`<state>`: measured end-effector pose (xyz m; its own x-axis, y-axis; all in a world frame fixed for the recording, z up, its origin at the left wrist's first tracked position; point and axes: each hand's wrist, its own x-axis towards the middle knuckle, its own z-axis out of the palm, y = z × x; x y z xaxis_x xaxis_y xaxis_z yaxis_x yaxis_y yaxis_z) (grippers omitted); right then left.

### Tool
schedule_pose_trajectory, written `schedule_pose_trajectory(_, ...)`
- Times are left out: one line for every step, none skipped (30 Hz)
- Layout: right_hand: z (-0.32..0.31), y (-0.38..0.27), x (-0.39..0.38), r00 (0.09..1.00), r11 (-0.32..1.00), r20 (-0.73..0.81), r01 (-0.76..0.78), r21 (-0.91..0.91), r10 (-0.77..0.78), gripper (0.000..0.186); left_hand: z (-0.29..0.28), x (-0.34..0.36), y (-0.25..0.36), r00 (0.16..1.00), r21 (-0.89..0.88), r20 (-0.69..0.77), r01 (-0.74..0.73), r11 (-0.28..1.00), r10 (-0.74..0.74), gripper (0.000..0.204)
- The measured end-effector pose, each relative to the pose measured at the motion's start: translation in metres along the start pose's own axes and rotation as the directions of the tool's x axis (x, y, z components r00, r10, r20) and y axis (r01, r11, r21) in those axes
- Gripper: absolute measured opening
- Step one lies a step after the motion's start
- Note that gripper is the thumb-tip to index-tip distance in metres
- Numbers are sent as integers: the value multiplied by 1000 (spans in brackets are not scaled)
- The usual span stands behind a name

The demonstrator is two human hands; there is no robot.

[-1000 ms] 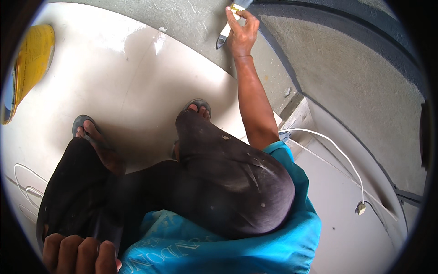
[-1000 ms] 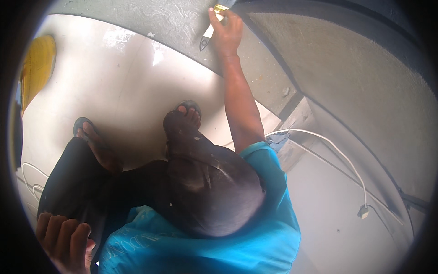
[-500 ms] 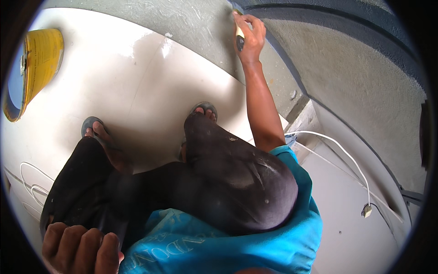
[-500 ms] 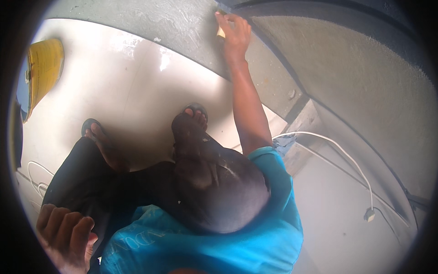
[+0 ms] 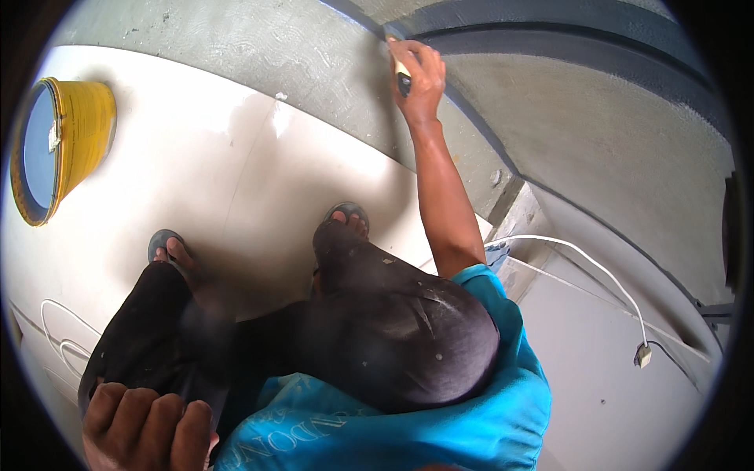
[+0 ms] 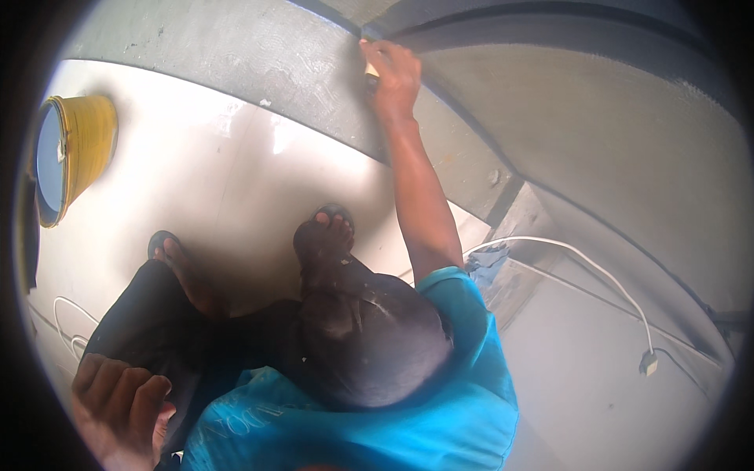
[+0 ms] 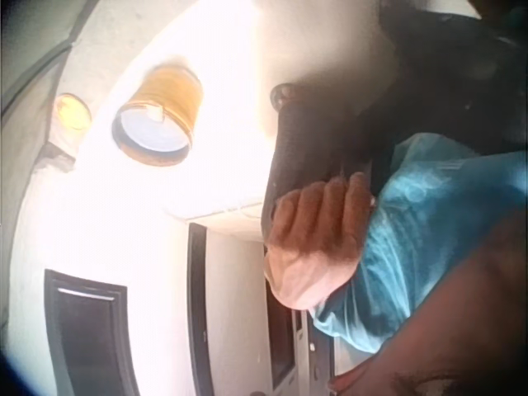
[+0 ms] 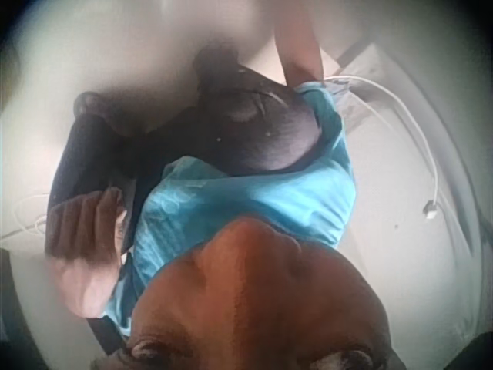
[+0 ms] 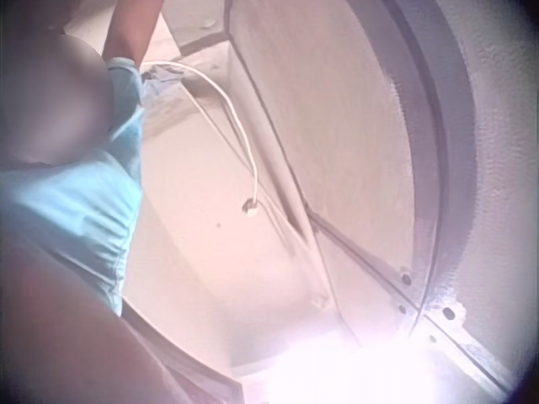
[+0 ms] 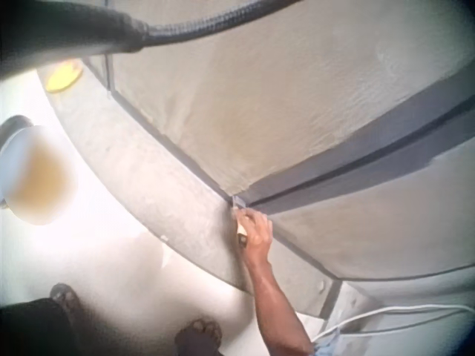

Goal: The person paints a curved ceiling with a brush, repeatedly dipping the brush into a paint can and applying paint to the ceiling panels and seams. The person moves around the room to reach different sections of the ceiling.

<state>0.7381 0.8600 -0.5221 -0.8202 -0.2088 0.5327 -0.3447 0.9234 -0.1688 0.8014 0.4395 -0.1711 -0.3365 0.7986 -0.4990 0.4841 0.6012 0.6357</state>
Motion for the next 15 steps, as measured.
schedule_pose_trajectory(-11,-1,8,999,1000,-49,-1,2,1,38,0,0,0,1000,-4,-3,3,1000,-3,23)
schedule_pose_trajectory(-23,0,18,995,1000,-100,0,1,0,37,-1,-1,-1,1000,-5,-9,4,1000,-4,23)
schedule_pose_trajectory(-35,-1,27,988,999,-151,19,-33,-24,33,-2,-1,-2,1000,0,-8,-17,1000,17,23)
schedule_pose_trajectory(-48,0,36,981,997,-186,38,-74,-52,32,-2,-2,-3,999,5,-7,-38,999,38,23)
schedule_pose_trajectory(-64,1,46,973,991,-218,54,-119,-79,30,-3,-2,-5,998,9,-4,-64,998,65,23)
schedule_pose_trajectory(-82,-1,58,958,987,-270,60,-148,-99,30,-3,-2,-6,998,9,-1,-70,997,70,24)
schedule_pose_trajectory(-98,-5,69,940,983,-319,66,-174,-120,30,-4,-1,-5,997,8,1,-74,997,74,24)
schedule_pose_trajectory(-112,-14,78,913,979,-387,55,-195,-129,29,-4,-1,-4,997,7,4,-76,997,76,24)
schedule_pose_trajectory(-126,-23,84,881,975,-453,42,-216,-138,28,-5,-2,-4,997,13,6,-75,997,75,24)
schedule_pose_trajectory(-133,-28,88,843,972,-516,28,-234,-149,28,-5,-2,-3,997,19,6,-72,997,72,24)
schedule_pose_trajectory(-132,-26,86,842,968,-511,54,-244,-176,28,-6,-3,-3,997,34,5,-77,996,77,24)
schedule_pose_trajectory(-125,-20,78,839,964,-506,77,-254,-200,28,-5,-4,-3,997,33,1,-81,996,81,24)
schedule_pose_trajectory(-115,-13,68,835,959,-501,100,-264,-225,29,-4,-5,-2,996,34,-3,-85,996,85,23)
schedule_pose_trajectory(-101,-8,52,903,968,-396,74,-241,-167,32,-4,-6,-1,996,35,-5,-90,995,90,23)
schedule_pose_trajectory(-86,-3,38,934,965,-320,76,-252,-157,38,-5,-8,1,996,43,-8,-89,995,90,23)
